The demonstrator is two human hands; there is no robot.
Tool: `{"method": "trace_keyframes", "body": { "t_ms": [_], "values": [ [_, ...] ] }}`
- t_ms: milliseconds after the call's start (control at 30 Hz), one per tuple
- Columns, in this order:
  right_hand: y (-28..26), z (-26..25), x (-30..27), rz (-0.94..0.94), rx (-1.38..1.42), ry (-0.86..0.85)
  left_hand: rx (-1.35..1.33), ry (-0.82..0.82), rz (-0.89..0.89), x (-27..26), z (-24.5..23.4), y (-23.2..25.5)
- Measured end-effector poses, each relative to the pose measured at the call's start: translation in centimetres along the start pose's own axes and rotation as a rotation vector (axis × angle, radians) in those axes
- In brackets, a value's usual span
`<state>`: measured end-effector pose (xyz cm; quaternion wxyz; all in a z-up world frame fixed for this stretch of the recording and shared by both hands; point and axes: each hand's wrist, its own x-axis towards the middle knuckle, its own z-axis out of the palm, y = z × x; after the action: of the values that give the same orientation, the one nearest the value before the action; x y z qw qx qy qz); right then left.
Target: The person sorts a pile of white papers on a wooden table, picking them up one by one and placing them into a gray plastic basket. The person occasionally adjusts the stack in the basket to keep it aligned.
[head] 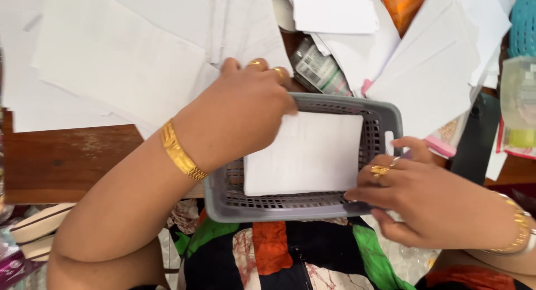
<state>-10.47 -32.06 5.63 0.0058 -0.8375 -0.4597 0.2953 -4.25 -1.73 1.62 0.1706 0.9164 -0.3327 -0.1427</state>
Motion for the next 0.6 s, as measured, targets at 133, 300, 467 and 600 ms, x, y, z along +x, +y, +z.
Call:
{"method": "trace_keyframes", "body": {
  "t_ms": [133,300,467,600],
  "values": [
    [-0.4,1.2,-0.1,-0.082,0.025,0.054,0.189,-0.036,0.012,0.0,0.9,0.1],
    [-0.6,2.8,-0.4,-0.039,-0.060,0.092,0.201,0.015,0.012,0.1,1.9,-0.5],
    [-1.5,3.5,-0.7,-0.011,-0.150,0.155,0.225,-0.027,-0.014,0.3,1.7,-0.4],
    [-2.4,3.9,-1.0,0.052,-0.278,0.247,0.206,-0.063,-0.035,0.4,1.5,-0.4]
  ]
}}
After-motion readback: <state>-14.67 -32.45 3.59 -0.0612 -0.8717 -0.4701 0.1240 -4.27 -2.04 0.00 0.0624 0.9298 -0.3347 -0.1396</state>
